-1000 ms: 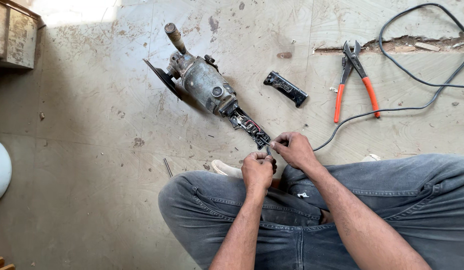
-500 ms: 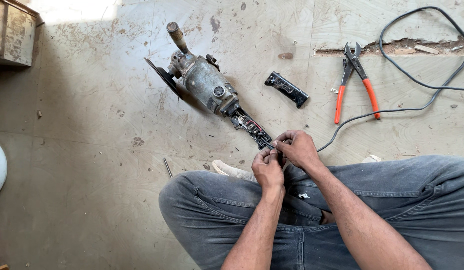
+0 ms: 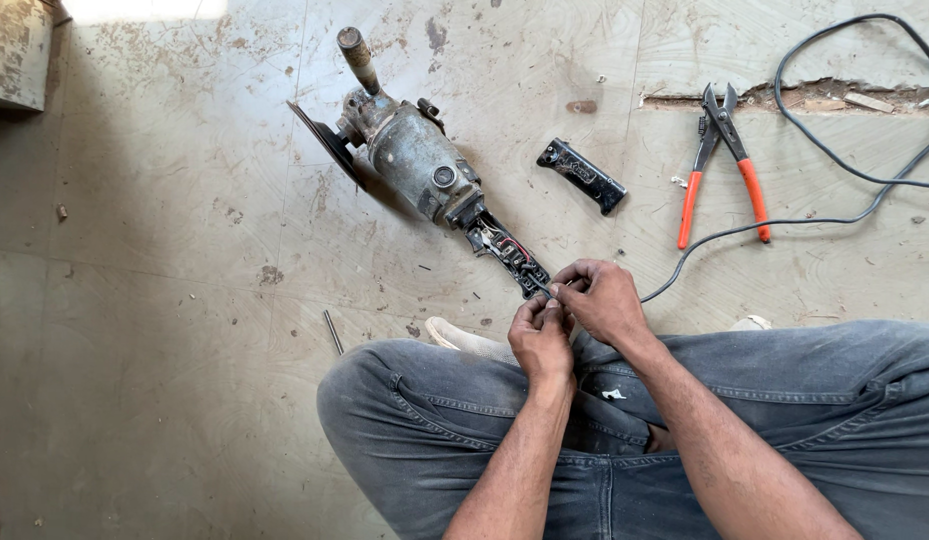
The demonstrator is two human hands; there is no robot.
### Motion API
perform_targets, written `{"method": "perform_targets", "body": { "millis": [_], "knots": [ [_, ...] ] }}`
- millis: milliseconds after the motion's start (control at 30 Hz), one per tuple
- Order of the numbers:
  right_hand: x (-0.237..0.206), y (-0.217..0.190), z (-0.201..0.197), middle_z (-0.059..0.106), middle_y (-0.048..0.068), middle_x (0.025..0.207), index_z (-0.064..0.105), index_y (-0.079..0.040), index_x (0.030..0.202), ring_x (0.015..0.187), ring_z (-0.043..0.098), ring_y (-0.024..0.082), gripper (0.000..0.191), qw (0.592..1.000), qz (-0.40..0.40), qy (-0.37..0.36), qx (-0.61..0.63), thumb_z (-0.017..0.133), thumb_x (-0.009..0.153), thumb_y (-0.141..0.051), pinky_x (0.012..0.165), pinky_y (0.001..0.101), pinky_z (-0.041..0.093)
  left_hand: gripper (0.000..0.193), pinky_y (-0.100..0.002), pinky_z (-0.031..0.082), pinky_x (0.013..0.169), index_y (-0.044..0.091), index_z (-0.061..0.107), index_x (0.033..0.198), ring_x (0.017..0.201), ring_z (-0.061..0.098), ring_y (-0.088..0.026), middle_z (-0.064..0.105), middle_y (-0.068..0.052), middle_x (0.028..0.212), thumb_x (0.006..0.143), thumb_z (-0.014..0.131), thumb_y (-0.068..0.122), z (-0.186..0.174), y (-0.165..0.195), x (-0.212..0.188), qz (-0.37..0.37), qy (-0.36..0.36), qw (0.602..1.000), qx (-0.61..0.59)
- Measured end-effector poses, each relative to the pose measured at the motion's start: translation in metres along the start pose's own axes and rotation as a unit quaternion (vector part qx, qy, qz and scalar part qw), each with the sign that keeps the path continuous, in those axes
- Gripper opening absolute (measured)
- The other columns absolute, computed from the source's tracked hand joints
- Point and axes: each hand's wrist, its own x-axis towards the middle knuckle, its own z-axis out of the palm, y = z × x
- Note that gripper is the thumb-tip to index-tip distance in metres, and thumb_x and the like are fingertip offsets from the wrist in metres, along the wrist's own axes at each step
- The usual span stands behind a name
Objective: The person repairs a handheld power tool by opening the handle, adjusting internal wires, and reassembling the casing. They use a screwdriver and pliers to manipulate components and secure the housing.
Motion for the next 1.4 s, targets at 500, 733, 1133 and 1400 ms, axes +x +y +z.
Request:
{"method": "perform_targets", "body": {
  "millis": [500, 733, 1133, 1400],
  "knots": [
    [-0.002, 0.000, -0.003, 0.074, 0.007, 0.072, 0.077, 0.000, 0.098, 0.060, 0.066, 0.010, 0.015, 0.991, 0.016, -0.019, 0.132, 0.074, 0.090, -0.012, 0.055, 0.0263, 0.055, 0.024, -0.025, 0.061, 0.072, -0.006, 0.057, 0.117, 0.080, 0.070, -0.013, 0.072, -0.012, 0.095, 0.100, 0.059, 0.011, 0.015, -0.005, -0.002, 0.033, 0.060, 0.997, 0.044],
    [-0.003, 0.001, -0.002, 0.075, 0.007, 0.073, 0.077, 0.001, 0.097, 0.061, 0.067, 0.010, 0.015, 0.992, 0.023, -0.015, 0.122, 0.074, 0.089, -0.011, 0.056, 0.0253, 0.056, 0.022, -0.026, 0.059, 0.068, -0.006, 0.059, 0.113, 0.077, 0.068, -0.013, 0.071, -0.013, 0.094, 0.101, 0.060, 0.013, 0.016, -0.008, 0.000, 0.035, 0.066, 0.997, 0.037],
    [0.000, 0.005, -0.002, 0.074, 0.005, 0.075, 0.075, 0.002, 0.102, 0.063, 0.064, 0.008, 0.016, 0.985, 0.014, -0.010, 0.173, 0.075, 0.089, -0.008, 0.055, 0.0230, 0.052, 0.018, -0.022, 0.053, 0.060, -0.003, 0.062, 0.109, 0.069, 0.064, -0.008, 0.068, -0.004, 0.081, 0.098, 0.064, 0.012, 0.015, -0.008, -0.004, 0.059, 0.080, 0.993, 0.069],
    [0.001, 0.008, -0.001, 0.074, 0.005, 0.079, 0.073, 0.003, 0.105, 0.067, 0.066, 0.007, 0.020, 0.975, 0.004, -0.012, 0.222, 0.075, 0.089, -0.007, 0.059, 0.0214, 0.054, 0.020, -0.022, 0.057, 0.066, -0.003, 0.060, 0.112, 0.076, 0.069, -0.010, 0.071, -0.008, 0.091, 0.100, 0.062, 0.012, 0.019, -0.004, -0.008, 0.058, 0.071, 0.996, 0.019]
  ]
}}
